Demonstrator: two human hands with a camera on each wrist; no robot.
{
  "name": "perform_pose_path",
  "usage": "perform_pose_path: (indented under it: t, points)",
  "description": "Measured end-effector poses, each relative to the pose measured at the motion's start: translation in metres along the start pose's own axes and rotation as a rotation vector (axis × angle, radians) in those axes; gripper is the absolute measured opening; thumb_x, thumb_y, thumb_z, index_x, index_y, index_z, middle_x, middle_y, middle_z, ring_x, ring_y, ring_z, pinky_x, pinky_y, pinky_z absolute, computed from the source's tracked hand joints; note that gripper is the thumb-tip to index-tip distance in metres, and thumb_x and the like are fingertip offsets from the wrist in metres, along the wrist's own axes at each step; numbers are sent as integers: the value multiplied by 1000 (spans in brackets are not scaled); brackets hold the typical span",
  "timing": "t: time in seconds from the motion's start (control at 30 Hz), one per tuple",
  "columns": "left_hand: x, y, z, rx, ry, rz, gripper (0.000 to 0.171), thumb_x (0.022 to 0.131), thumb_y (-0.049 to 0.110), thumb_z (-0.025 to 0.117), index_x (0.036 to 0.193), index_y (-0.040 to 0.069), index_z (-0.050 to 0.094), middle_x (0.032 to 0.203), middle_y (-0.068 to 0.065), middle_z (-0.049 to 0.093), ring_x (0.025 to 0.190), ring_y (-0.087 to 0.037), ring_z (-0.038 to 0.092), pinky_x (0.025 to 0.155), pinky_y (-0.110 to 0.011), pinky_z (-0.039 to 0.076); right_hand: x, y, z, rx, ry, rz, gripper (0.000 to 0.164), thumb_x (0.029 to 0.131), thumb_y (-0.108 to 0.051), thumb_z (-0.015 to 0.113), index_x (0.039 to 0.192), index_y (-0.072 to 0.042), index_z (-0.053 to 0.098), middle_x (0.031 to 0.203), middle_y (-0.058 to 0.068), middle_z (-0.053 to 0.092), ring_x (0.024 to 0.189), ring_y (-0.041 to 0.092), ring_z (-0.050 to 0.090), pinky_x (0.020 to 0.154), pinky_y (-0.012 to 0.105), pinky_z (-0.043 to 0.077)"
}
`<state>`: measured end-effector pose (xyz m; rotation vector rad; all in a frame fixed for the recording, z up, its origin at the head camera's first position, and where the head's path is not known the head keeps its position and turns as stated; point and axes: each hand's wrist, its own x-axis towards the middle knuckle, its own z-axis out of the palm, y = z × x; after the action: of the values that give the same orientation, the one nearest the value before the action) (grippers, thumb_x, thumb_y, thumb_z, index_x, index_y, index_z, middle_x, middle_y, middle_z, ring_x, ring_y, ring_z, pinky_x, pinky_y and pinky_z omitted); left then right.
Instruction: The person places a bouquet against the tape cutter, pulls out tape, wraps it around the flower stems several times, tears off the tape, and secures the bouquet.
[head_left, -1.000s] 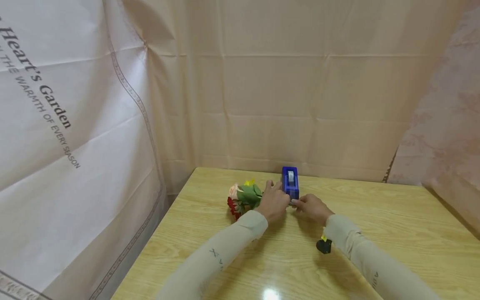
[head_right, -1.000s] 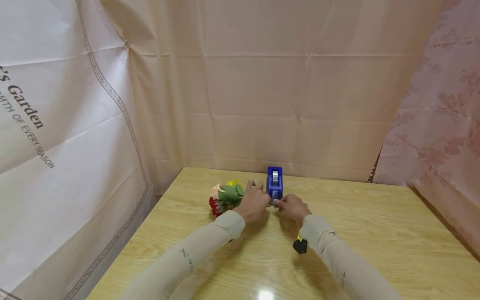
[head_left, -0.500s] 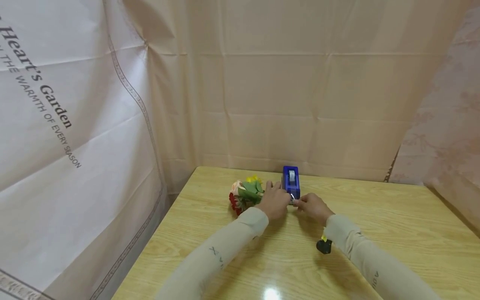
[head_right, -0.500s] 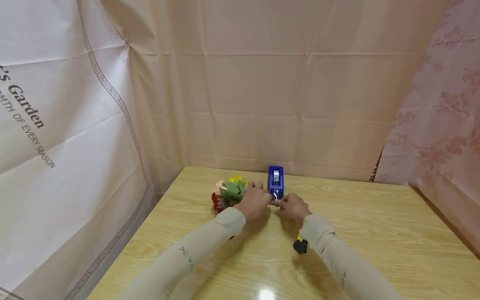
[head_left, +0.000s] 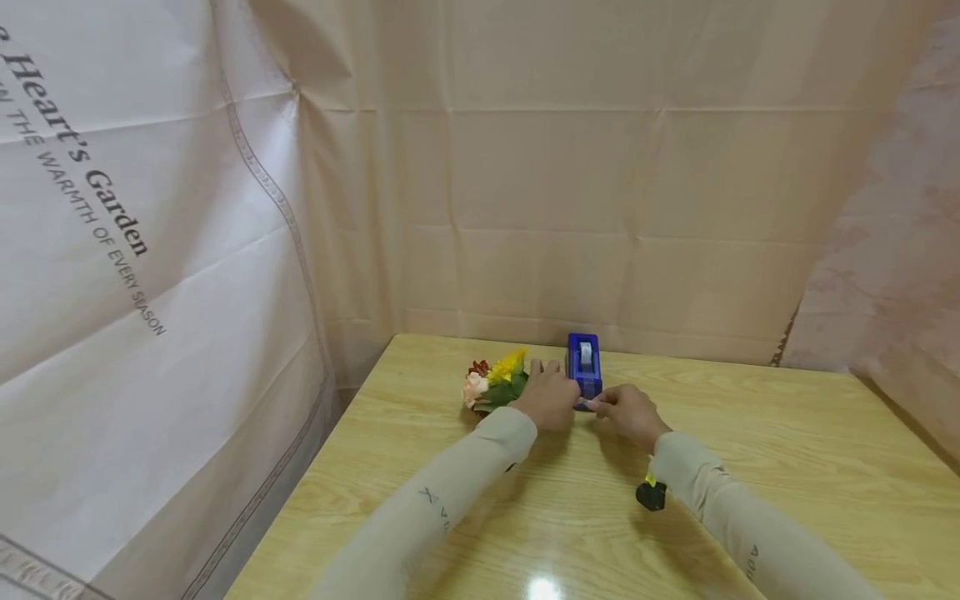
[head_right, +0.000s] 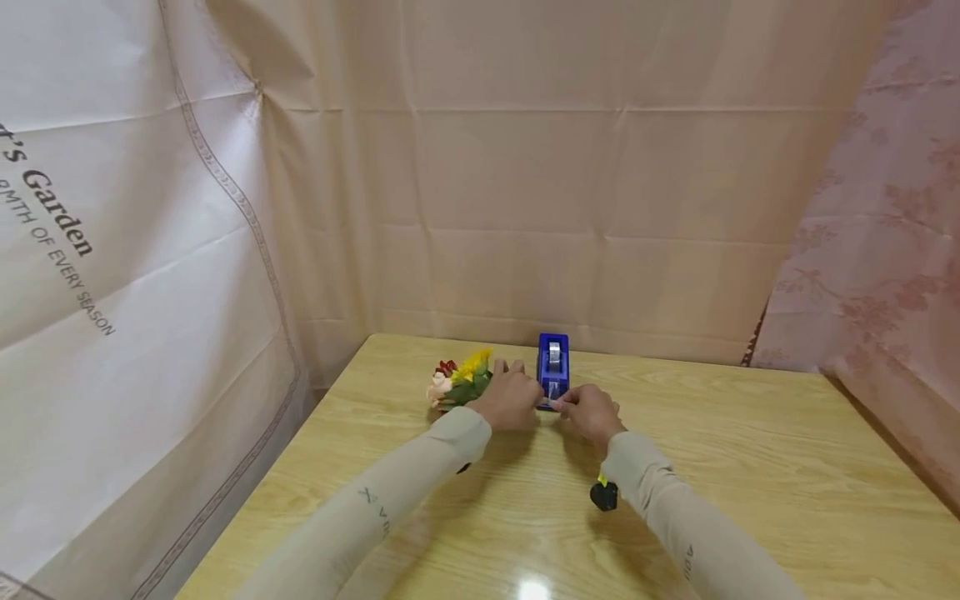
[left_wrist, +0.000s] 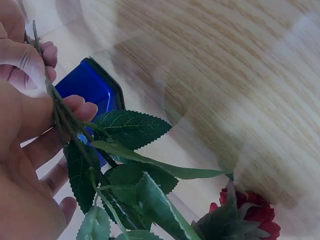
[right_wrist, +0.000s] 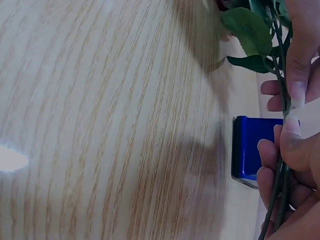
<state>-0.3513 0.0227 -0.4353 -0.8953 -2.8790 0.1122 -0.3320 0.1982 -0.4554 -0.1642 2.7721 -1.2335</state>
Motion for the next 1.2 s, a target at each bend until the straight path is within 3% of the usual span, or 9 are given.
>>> perform_pose_path:
  t: [0.17, 0.37, 0.67, 0.83, 1.03, 1.2]
  points:
    - [4, 2, 0, -26, -8, -19, 35, 106, 38, 54, 76, 26, 67, 79, 10, 63, 88, -17, 44, 83, -41, 24, 0, 2, -1, 5, 23, 3, 24, 103, -22, 64, 100, 0, 74, 94, 9, 72, 85, 23, 57, 72, 36, 46]
    - [5, 1, 1, 3, -32, -22, 28, 105, 38, 57, 82, 27, 70, 83, 11, 65, 90, -16, 44, 84, -41, 25, 2, 5, 1, 11, 44, -12, 19, 102, -18, 66, 99, -2, 75, 94, 8, 74, 91, 25, 62, 78, 39, 50]
    - [4, 4, 0, 104, 61, -2, 18, 99, 38, 66, 92, 26, 76, 90, 8, 72, 94, -16, 51, 86, -42, 28, 0, 8, 2, 22, 70, -52, 19, 101, -18, 67, 101, -2, 76, 97, 9, 75, 94, 26, 67, 81, 42, 53]
    - [3, 6, 3, 136, 107, -13, 21, 100, 40, 66, 94, 25, 78, 92, 8, 74, 96, -16, 51, 85, -41, 27, -1, 6, 3, 10, 81, -63, 32, 104, -30, 63, 103, -1, 76, 100, 11, 75, 95, 27, 67, 79, 43, 53]
    - [6, 5, 14, 158, 177, -4, 18, 98, 39, 70, 88, 26, 77, 86, 9, 74, 92, -15, 48, 87, -41, 26, 1, 4, 4, -26, 96, -20, 46, 108, -40, 51, 104, -1, 76, 99, 12, 76, 99, 32, 67, 83, 48, 51]
    - [8, 8, 10, 202, 165, 0, 10, 92, 35, 76, 86, 27, 76, 86, 11, 73, 98, -14, 46, 88, -41, 24, 4, 2, 3, -63, 98, -5, 48, 108, -40, 49, 98, -1, 77, 97, 11, 74, 88, 28, 62, 74, 42, 48]
